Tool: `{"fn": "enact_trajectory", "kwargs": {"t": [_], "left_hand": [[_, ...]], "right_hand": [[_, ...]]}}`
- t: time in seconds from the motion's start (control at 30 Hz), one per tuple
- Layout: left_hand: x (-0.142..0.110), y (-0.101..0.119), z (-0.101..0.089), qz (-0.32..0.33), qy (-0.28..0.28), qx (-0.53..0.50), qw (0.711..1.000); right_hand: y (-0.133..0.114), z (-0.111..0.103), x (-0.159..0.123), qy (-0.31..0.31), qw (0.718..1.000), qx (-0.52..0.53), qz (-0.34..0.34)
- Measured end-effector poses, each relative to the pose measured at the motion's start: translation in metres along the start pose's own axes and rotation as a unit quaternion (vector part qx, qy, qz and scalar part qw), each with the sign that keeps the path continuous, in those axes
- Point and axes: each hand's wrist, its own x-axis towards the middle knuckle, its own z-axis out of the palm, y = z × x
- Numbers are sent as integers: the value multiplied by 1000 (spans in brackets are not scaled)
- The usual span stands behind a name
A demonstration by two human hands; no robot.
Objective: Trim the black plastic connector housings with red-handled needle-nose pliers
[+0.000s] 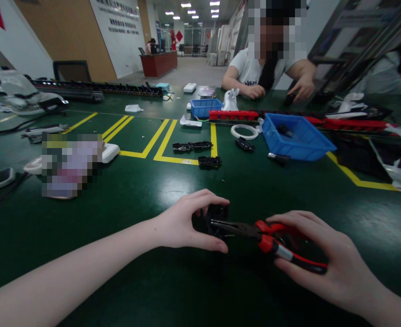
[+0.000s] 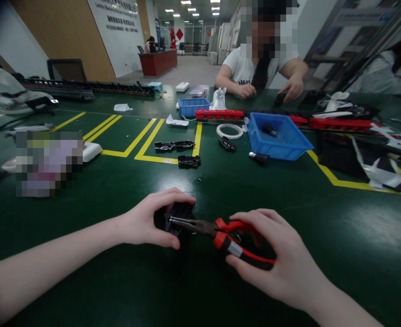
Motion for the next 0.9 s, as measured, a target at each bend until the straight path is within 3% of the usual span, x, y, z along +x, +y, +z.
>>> {"fn": "enact_trajectory", "kwargs": {"t": [0.27, 0.7, 0.9], "left_hand": [[0, -1, 0, 3, -12, 1, 1000], [0, -3, 1, 29, -17, 11, 999], [-1, 7, -1, 7, -14, 8, 1000]], "right_hand": [[1, -2, 1, 46, 991, -69, -105], [2, -2, 3, 27, 996, -36, -77], [3, -4, 3, 23, 996, -42, -77]]}}
